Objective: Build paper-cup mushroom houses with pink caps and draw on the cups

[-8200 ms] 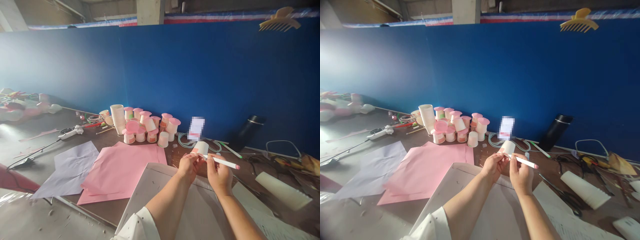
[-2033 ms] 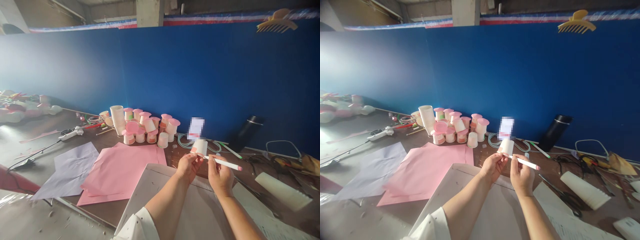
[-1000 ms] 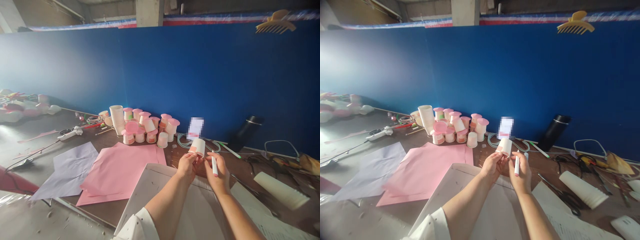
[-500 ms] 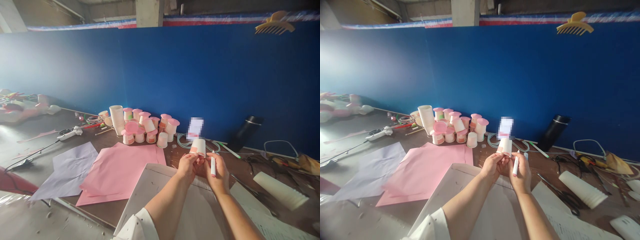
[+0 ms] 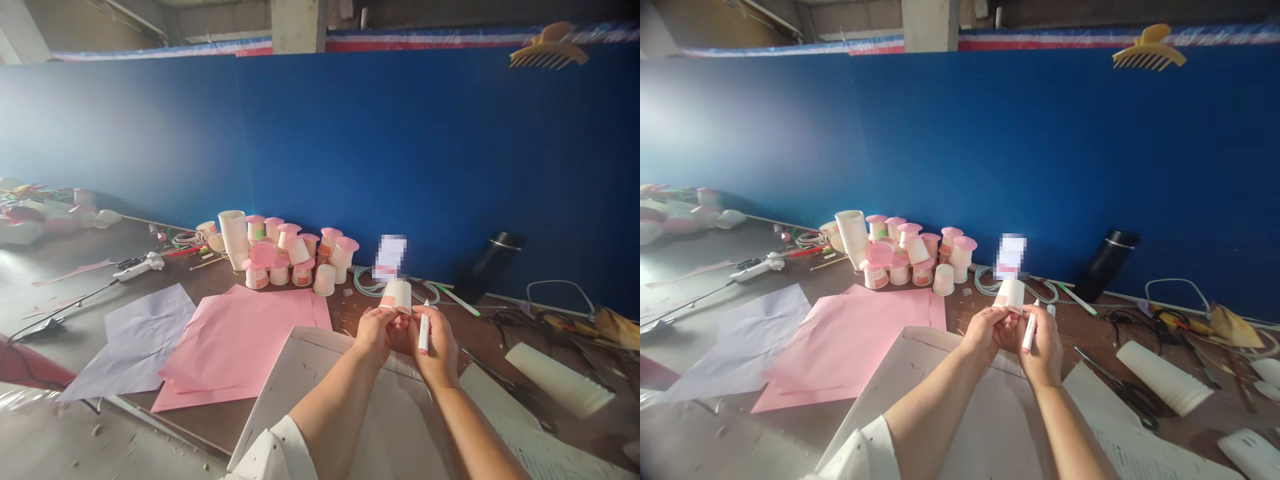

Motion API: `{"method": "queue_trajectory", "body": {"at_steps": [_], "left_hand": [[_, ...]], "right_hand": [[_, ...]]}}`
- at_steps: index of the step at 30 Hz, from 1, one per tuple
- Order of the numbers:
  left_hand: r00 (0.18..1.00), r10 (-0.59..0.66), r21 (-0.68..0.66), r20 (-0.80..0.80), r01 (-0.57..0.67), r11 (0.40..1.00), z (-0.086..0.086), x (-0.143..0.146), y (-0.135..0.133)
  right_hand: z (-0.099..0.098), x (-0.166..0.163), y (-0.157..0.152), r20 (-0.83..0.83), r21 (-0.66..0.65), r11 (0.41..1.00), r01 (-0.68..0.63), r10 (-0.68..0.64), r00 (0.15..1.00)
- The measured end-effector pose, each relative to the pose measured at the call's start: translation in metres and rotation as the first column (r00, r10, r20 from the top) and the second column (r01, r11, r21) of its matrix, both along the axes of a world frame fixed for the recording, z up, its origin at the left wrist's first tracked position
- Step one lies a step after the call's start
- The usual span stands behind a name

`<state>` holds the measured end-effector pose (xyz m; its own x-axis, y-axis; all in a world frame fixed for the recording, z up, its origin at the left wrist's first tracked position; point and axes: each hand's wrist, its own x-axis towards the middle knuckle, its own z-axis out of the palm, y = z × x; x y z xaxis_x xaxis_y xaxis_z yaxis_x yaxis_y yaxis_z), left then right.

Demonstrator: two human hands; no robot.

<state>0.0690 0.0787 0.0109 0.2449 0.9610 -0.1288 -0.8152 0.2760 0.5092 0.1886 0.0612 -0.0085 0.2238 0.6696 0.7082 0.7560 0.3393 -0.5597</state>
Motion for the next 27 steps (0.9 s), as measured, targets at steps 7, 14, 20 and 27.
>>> {"method": "queue_trajectory", "body": {"at_steps": [7, 14, 20, 27], "left_hand": [[0.99, -0.047, 0.046, 0.136, 0.041, 0.998, 0.008, -0.003, -0.008], [0.942, -0.083, -0.081, 0.325, 0.115, 0.99, 0.018, -0.009, -0.011], [0.92, -0.023, -0.123, 0.392, 0.077, 0.989, 0.016, -0.01, -0.007], [0.953, 0.042, -0.177, 0.3, 0.012, 0.984, 0.019, -0.01, -0.007]], "right_hand": [[0.002, 0.0, -0.001, -0.084, -0.042, 0.998, 0.049, -0.053, 0.995], [0.007, -0.005, -0.003, -0.131, -0.046, 0.996, 0.082, -0.087, 0.988], [0.009, -0.012, -0.003, -0.098, -0.038, 0.999, 0.025, -0.029, 0.995], [0.007, -0.012, -0.003, -0.091, -0.099, 0.994, -0.044, 0.035, 0.995]]}}
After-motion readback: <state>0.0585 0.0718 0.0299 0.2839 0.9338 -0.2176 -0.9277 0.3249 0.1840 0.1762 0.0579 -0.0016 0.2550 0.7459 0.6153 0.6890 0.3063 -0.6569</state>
